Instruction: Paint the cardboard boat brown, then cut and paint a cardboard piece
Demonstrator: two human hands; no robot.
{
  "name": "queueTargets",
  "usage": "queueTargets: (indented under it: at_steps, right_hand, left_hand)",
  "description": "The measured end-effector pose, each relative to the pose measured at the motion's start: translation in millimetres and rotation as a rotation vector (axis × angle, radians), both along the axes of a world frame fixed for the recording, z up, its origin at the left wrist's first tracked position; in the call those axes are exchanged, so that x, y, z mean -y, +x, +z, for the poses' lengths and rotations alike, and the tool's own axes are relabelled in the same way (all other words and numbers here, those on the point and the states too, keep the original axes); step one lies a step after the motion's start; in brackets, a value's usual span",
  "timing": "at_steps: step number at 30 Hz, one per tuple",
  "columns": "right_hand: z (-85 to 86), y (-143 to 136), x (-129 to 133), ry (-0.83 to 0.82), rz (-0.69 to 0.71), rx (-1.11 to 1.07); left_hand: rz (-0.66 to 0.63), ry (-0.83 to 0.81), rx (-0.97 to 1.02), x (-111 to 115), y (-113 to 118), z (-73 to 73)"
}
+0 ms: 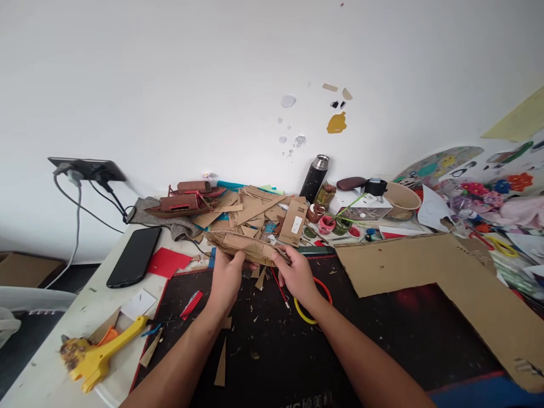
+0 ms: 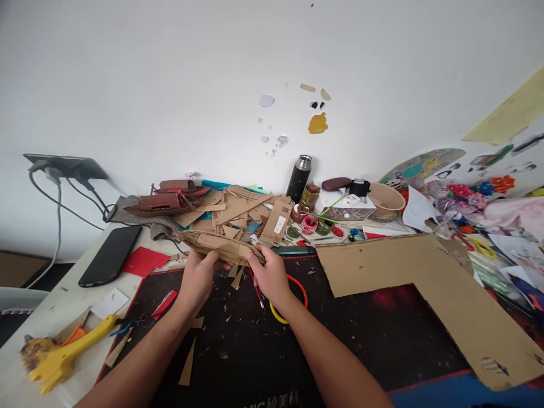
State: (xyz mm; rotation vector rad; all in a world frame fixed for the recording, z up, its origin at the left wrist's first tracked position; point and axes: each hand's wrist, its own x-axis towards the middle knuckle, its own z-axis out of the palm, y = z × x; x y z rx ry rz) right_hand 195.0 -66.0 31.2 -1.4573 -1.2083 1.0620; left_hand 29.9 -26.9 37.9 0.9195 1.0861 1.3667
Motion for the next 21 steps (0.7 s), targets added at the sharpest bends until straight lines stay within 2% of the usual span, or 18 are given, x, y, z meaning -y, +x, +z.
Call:
queueTargets:
  at_steps: [4, 11, 16, 21]
  right_hand:
    - [4.3, -2.6, 2.3, -0.012, -0.022, -0.002]
    - [-0.4, -5.1, 7.2, -0.074, 0.052, 0.057]
    - [-2.3, -5.7, 8.2, -0.078, 0.014, 0.123]
    - [-5.1, -5.9, 6.4, 0.036, -0.041, 0.259]
  left_hand:
    - [-0.013, 0.000, -0.006, 2.3, 2.5, 4.1]
    - [0.030, 0.058, -0.178, 2.0, -0.4, 6.7]
    - [0.028, 0.042, -0.196, 2.2, 0.2, 6.9]
    - [0.014, 0.007, -0.163, -1.1, 2.1, 1.6]
